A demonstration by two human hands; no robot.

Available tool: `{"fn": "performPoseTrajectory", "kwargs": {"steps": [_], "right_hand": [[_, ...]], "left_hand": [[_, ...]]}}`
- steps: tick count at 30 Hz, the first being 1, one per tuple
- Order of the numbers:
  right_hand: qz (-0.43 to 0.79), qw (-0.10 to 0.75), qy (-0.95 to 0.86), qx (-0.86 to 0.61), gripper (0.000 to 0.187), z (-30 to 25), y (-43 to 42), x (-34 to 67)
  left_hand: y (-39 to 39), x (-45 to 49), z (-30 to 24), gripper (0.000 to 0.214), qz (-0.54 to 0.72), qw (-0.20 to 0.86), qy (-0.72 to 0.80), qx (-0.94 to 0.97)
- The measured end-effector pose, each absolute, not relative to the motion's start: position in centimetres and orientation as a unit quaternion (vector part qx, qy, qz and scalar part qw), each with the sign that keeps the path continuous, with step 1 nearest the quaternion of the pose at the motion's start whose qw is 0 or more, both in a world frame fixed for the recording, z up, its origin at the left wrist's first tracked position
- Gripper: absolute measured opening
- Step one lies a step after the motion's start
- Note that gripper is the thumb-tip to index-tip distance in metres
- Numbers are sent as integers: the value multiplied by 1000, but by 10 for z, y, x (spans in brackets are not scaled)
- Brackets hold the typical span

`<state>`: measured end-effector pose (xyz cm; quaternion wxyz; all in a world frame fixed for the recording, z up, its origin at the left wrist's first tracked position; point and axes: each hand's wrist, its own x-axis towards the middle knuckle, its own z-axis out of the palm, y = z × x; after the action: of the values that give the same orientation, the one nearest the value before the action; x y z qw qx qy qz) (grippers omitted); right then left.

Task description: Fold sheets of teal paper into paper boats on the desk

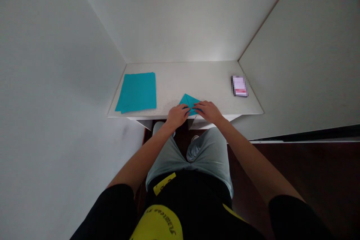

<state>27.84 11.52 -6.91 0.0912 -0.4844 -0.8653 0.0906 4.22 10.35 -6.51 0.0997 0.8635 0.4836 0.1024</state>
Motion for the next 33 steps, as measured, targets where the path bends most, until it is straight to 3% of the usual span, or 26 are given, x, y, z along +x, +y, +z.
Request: {"fn": "performPoseTrajectory", "kwargs": {"steps": [7,10,15,18,22,28,33], "right_hand": [[108,78,-830,-541,26,-57,142,267],[93,96,-825,-549,29,-58,148,261],[-6,165,-808,-566,38,-68,134,252],[2,171,-827,-536,38,-83,115,247],[51,174,-856,-484,52,-106,92,254],[51,154,-847,-506,81,-116,88,290],[38,146,-841,-519,73,-110,89,301]], "left_hand": [[132,39,-56,26,121,136,542,821],[137,42,-54,39,122,108,543,824],[111,51,-69,37,132,33,462,876],[87,54,-85,47,136,34,460,877],[72,47,-97,68,125,44,463,876],[83,15,-100,74,123,44,491,861],[85,-3,-101,70,110,43,503,856]]}}
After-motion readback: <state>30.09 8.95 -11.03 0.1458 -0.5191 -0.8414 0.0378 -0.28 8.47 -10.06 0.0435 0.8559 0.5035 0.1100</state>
